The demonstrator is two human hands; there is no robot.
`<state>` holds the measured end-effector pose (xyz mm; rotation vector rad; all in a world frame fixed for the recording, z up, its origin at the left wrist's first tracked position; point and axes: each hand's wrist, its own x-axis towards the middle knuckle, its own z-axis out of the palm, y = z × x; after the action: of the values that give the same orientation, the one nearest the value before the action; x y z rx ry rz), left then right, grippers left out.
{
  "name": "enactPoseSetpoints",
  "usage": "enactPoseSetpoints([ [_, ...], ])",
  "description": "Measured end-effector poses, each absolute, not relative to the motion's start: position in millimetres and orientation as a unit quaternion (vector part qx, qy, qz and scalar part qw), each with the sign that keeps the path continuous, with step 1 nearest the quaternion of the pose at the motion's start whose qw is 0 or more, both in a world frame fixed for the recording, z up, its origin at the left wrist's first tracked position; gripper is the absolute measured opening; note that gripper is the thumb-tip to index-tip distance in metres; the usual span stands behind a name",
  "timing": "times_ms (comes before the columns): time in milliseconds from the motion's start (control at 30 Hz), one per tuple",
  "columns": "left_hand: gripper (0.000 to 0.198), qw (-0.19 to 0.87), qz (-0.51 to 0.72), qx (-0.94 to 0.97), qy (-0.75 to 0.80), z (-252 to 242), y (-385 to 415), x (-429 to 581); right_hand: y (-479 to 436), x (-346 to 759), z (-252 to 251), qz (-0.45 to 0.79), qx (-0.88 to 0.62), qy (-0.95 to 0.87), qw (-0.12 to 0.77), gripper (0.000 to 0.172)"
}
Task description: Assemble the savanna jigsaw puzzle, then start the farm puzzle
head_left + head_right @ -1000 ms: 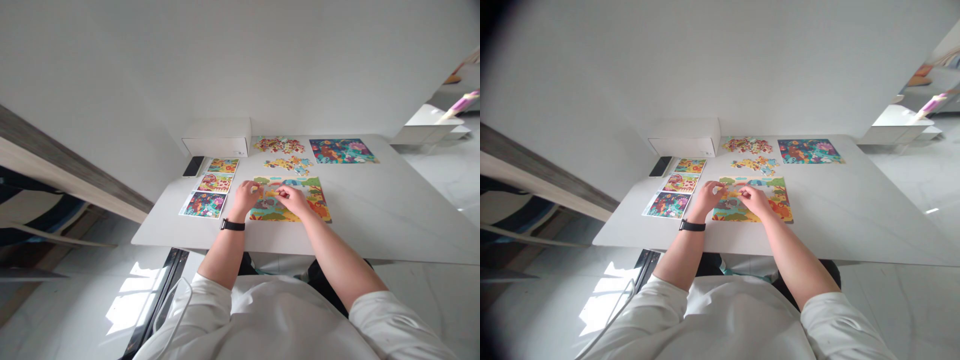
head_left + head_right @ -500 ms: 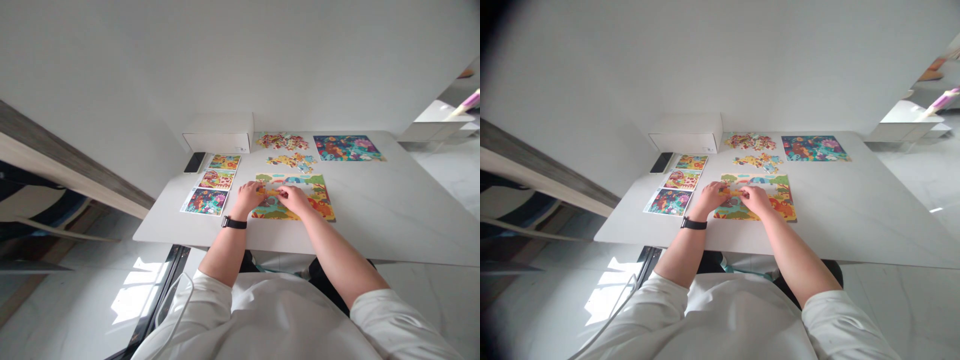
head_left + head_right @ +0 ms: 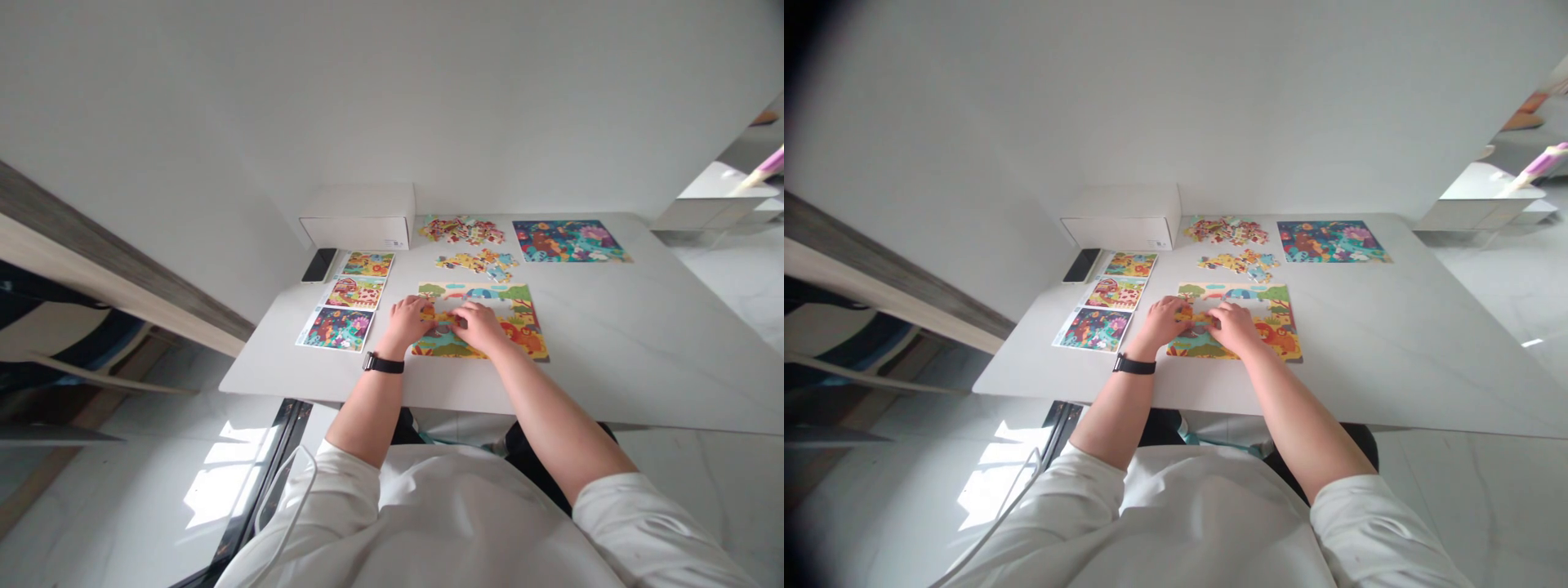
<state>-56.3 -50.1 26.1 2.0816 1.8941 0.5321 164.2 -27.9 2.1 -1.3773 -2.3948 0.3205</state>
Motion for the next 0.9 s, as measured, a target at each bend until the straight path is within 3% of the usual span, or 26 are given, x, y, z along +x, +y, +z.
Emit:
enactPoseSetpoints([
  [467, 0.028, 0.136, 0.177, 0.725, 0.651, 26.4, -52.2, -54.1, -39.0, 163.7, 14.8, 0.113, -0.512, -0.84, 0.139, 0.034],
  [900, 0.044, 0.154, 0.141, 0.75, 0.627, 30.4, -53.1, -60.8, -42.1, 165.1, 15.5, 0.117, -0.489, -0.856, 0.12, 0.037],
])
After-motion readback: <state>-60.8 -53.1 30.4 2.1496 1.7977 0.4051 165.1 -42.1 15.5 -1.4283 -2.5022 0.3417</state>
